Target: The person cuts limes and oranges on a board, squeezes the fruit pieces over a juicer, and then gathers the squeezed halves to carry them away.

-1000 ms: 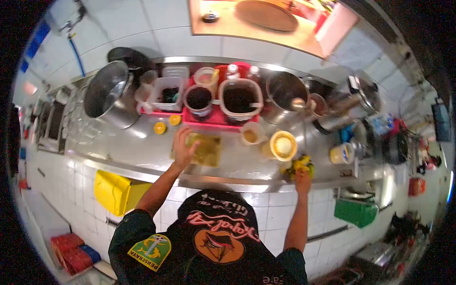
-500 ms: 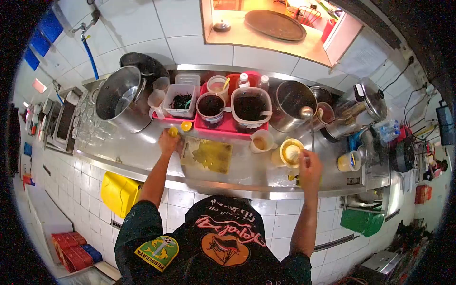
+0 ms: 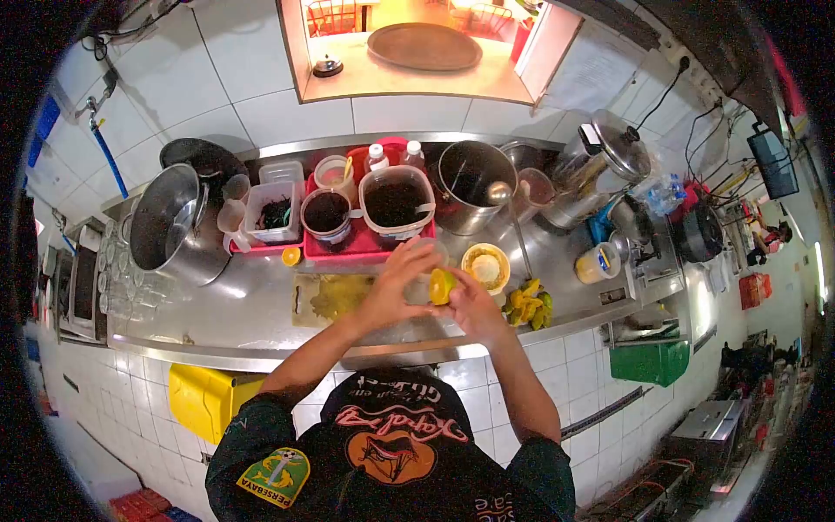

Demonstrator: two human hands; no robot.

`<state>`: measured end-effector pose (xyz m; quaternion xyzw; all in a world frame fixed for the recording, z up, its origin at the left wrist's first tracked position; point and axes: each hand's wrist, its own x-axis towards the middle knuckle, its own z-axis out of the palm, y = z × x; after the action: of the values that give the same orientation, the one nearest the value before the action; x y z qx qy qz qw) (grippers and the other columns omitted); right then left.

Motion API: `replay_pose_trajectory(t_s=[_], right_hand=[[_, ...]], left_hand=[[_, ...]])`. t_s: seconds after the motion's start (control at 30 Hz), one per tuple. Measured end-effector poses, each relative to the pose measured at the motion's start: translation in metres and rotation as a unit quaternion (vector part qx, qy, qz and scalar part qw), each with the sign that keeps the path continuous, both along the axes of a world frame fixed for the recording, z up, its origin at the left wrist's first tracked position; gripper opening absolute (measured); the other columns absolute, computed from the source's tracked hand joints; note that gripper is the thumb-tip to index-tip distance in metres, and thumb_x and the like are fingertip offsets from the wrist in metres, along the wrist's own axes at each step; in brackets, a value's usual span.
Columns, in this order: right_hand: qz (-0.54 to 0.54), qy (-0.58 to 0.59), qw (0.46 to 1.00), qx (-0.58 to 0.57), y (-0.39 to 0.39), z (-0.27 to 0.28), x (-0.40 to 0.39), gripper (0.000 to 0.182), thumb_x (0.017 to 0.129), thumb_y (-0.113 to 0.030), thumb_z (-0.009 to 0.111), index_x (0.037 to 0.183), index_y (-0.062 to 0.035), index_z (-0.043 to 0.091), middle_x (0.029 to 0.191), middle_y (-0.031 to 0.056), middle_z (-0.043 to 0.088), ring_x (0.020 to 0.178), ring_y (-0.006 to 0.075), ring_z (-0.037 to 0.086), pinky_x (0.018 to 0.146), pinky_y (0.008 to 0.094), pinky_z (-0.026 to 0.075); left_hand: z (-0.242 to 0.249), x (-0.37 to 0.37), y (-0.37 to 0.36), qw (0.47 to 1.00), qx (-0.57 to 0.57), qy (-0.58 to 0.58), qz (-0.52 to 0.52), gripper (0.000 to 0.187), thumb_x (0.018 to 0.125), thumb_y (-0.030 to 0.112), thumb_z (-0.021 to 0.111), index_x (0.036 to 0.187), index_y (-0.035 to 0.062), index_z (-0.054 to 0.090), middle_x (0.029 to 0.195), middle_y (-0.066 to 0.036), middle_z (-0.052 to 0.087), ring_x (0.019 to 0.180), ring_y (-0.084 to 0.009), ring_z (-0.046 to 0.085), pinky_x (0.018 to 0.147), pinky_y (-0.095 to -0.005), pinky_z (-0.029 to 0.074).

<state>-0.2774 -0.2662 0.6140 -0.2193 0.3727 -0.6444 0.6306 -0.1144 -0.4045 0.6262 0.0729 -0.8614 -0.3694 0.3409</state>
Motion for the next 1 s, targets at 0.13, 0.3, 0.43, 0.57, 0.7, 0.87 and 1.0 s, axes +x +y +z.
replay_pose_trajectory(t_s=[0.13,0.3,0.43,0.57,0.7,0.87,1.0], right_hand=[[-0.045,0.415,0.908,0.044,0.003,0.025,-0.05,0.058,0.083,-0.02,0.072,0.133,-0.0049,0.046,0.121,0.0122,0.056,0.113,0.0258,0.056,0.091,0.0368,0.05],[-0.007,0.862,0.5,0.085,-0.009,0.044,-0.066,0.051,0.072,-0.022,0.077,0.115,-0.0044,0.056,0.1,0.0139,0.06,0.095,0.0309,0.059,0.077,0.0399,0.05],[0.059,0.912,0.391,0.109,-0.022,0.018,-0.084,0.044,0.073,-0.028,0.076,0.105,-0.0047,0.056,0.094,0.0106,0.06,0.091,0.0276,0.059,0.075,0.0383,0.051],[0.053,0.91,0.399,0.101,-0.026,0.005,-0.089,0.041,0.076,-0.034,0.074,0.1,-0.0039,0.058,0.086,0.0115,0.062,0.084,0.0282,0.061,0.068,0.0388,0.052],[0.027,0.899,0.425,0.102,-0.035,-0.009,-0.095,0.036,0.08,-0.037,0.069,0.092,-0.0037,0.061,0.077,0.0135,0.064,0.075,0.03,0.064,0.064,0.0411,0.052],[0.0,0.885,0.423,0.195,-0.047,-0.011,-0.097,0.038,0.087,-0.041,0.06,0.083,-0.0037,0.063,0.066,0.0143,0.064,0.063,0.033,0.064,0.06,0.0439,0.051],[0.007,0.871,0.437,0.225,-0.043,0.0,-0.095,0.036,0.088,-0.041,0.06,0.083,-0.005,0.062,0.075,0.0157,0.064,0.07,0.0331,0.064,0.061,0.0445,0.05]], left_hand=[[-0.028,-0.034,0.006,0.998,0.056,-0.018,0.003,0.09,0.064,0.04,0.084,0.139,0.0096,0.043,0.144,-0.019,0.038,0.139,-0.0386,0.025,0.112,-0.0554,0.021],[-0.064,-0.104,0.021,0.981,-0.039,-0.168,0.084,0.1,0.062,0.056,0.08,0.14,0.0069,0.041,0.144,-0.021,0.036,0.142,-0.039,0.017,0.113,-0.058,0.017],[-0.072,-0.123,0.022,0.964,-0.025,-0.249,0.091,0.102,0.062,0.062,0.076,0.14,0.0074,0.041,0.147,-0.02,0.034,0.143,-0.0384,0.016,0.112,-0.0596,0.016],[-0.079,-0.12,0.027,0.971,0.015,-0.221,0.094,0.1,0.06,0.055,0.081,0.139,0.008,0.042,0.146,-0.02,0.035,0.144,-0.0373,0.015,0.111,-0.0607,0.017],[-0.076,-0.121,0.024,0.973,0.006,-0.21,0.095,0.099,0.057,0.05,0.084,0.137,0.0086,0.043,0.144,-0.019,0.038,0.144,-0.0371,0.016,0.11,-0.062,0.019],[-0.077,-0.12,0.024,0.973,0.007,-0.206,0.101,0.099,0.056,0.051,0.084,0.137,0.0091,0.044,0.144,-0.02,0.038,0.144,-0.0376,0.015,0.11,-0.0626,0.018],[-0.076,-0.121,0.024,0.973,0.02,-0.212,0.09,0.102,0.055,0.055,0.083,0.137,0.009,0.042,0.144,-0.021,0.037,0.144,-0.0381,0.014,0.11,-0.064,0.017]])
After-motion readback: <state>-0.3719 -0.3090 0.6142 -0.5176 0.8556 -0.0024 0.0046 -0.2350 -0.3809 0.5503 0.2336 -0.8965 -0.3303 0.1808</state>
